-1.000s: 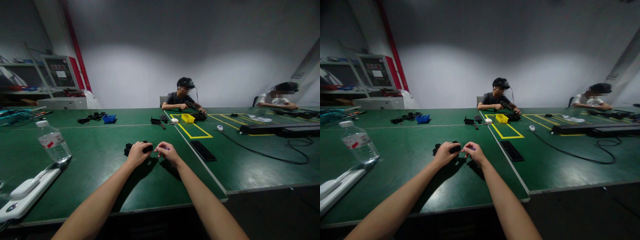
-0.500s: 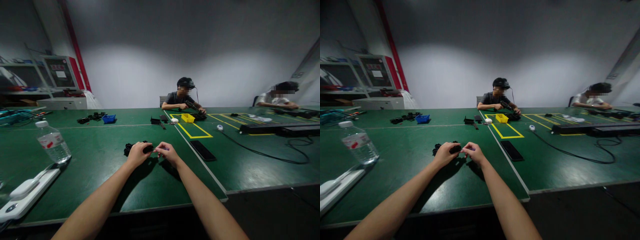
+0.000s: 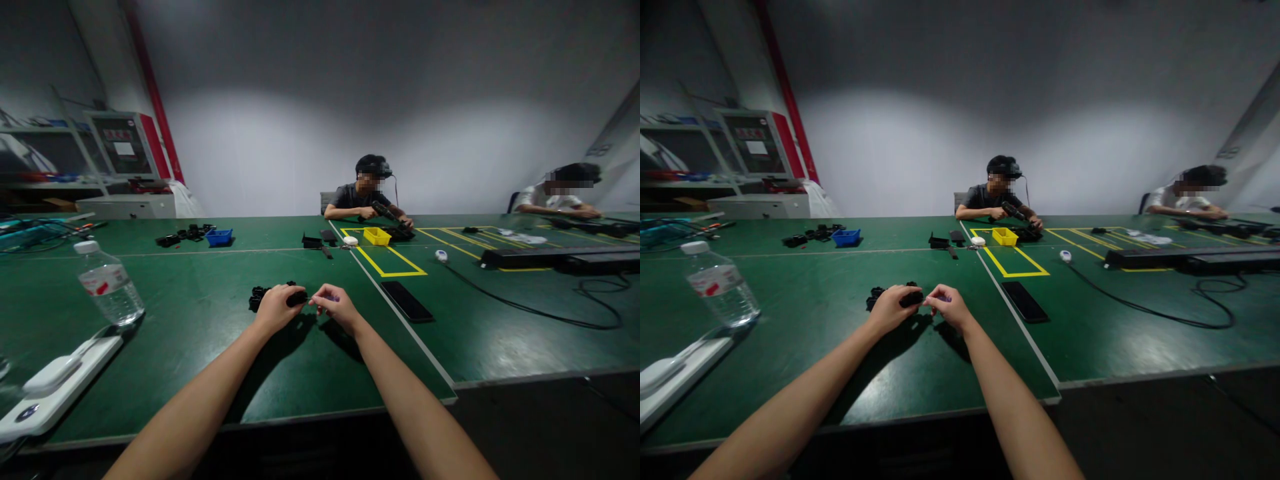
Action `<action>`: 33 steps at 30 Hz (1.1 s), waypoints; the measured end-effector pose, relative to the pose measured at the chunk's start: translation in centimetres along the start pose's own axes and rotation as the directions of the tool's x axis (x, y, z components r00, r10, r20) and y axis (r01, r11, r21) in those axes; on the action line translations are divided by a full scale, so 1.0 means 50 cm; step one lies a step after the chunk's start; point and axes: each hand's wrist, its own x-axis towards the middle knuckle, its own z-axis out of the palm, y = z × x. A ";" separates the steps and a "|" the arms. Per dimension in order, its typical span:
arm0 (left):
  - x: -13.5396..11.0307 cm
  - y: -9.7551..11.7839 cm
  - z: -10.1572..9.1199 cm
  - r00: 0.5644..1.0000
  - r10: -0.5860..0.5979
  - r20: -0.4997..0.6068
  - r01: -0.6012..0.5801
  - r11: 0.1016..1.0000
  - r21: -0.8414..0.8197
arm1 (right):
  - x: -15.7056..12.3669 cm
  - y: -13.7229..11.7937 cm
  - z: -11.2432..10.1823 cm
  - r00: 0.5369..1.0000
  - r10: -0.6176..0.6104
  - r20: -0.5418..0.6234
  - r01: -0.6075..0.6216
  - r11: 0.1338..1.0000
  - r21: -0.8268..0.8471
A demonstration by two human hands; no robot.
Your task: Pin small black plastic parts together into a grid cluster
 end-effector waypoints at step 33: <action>0.000 -0.005 0.007 0.999 -0.043 0.019 0.046 0.988 -0.145 | -0.001 -0.003 -0.001 0.998 -0.053 0.016 0.054 0.995 -0.088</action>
